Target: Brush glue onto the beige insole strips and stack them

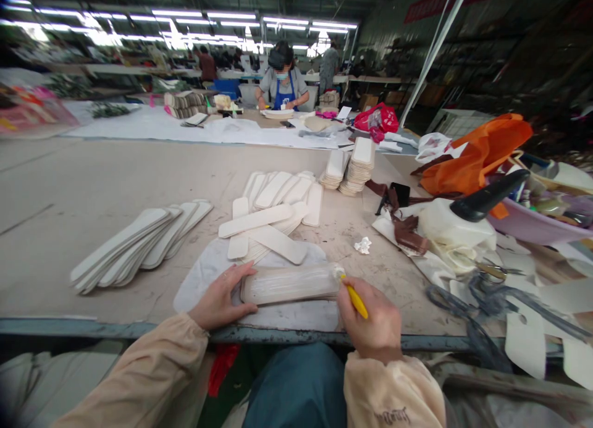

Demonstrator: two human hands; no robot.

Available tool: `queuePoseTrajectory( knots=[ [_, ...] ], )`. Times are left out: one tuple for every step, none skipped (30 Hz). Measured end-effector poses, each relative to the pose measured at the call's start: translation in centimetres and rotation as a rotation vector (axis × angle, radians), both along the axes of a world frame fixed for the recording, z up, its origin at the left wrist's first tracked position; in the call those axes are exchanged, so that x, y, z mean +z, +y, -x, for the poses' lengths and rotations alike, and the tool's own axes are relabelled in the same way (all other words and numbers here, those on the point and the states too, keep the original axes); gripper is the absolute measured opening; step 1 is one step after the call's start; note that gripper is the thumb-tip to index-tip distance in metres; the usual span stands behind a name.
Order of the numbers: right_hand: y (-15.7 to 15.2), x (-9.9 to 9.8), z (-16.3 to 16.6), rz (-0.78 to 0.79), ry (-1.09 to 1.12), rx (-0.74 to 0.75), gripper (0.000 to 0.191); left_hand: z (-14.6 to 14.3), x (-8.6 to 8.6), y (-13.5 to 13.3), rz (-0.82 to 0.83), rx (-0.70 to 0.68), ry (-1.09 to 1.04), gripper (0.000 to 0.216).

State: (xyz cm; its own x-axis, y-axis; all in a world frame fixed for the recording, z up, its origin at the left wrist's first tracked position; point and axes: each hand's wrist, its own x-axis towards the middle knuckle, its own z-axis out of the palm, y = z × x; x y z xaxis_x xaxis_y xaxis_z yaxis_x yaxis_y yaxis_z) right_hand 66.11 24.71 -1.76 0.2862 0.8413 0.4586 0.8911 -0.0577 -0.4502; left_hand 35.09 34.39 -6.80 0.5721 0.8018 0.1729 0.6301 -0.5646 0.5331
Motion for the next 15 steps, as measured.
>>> queuePoseTrajectory(
  knots=[
    [-0.1, -0.2, -0.3, 0.02, -0.06, -0.016, 0.025, 0.0, 0.1, 0.0, 0.003, 0.001, 0.0, 0.087],
    [-0.1, -0.4, -0.2, 0.037, -0.108, 0.001, 0.026, 0.0, 0.2, 0.0, 0.007, 0.001, -0.001, 0.087],
    [-0.1, -0.7, 0.3, 0.047, -0.139, 0.046, 0.026, -0.1, 0.2, 0.0, 0.009, 0.002, -0.002, 0.088],
    [-0.1, -0.8, 1.1, 0.052, -0.148, 0.116, 0.025, -0.1, 0.3, 0.0, 0.009, 0.004, -0.004, 0.089],
    [-0.1, -0.9, 2.3, 0.055, -0.132, 0.201, 0.024, -0.1, 0.3, 0.0, 0.008, 0.005, -0.007, 0.09],
    [-0.1, -0.9, 3.7, 0.057, -0.088, 0.287, 0.023, -0.1, 0.3, 0.0, 0.005, 0.006, -0.012, 0.091],
    [-0.1, -0.8, 5.1, 0.069, -0.02, 0.372, 0.023, -0.1, 0.3, 0.0, 0.0, 0.005, -0.017, 0.092],
    [0.0, -0.6, 6.5, 0.083, 0.071, 0.442, 0.022, -0.1, 0.3, 0.0, -0.005, 0.003, -0.023, 0.092],
    [0.0, -0.4, 7.7, 0.1, 0.179, 0.493, 0.021, -0.1, 0.3, 0.0, -0.012, 0.001, -0.029, 0.092],
    [0.1, -0.3, 8.6, 0.119, 0.292, 0.523, 0.021, -0.1, 0.3, 0.0, -0.018, -0.001, -0.036, 0.092],
    [0.2, -0.1, 9.1, 0.144, 0.402, 0.529, 0.019, -0.1, 0.3, 0.0, -0.024, -0.003, -0.04, 0.093],
    [0.3, -0.1, 9.3, 0.173, 0.499, 0.511, 0.019, -0.1, 0.3, 0.0, -0.026, -0.004, -0.042, 0.092],
    [0.4, -0.1, 9.0, 0.203, 0.577, 0.469, 0.019, -0.1, 0.3, 0.0, -0.025, -0.004, -0.043, 0.092],
    [0.6, -0.1, 8.4, 0.23, 0.633, 0.414, 0.021, -0.1, 0.3, 0.0, -0.021, -0.002, -0.042, 0.092],
    [0.7, -0.1, 7.4, 0.248, 0.666, 0.35, 0.023, -0.1, 0.3, 0.0, -0.016, 0.002, -0.041, 0.092]
  ],
)
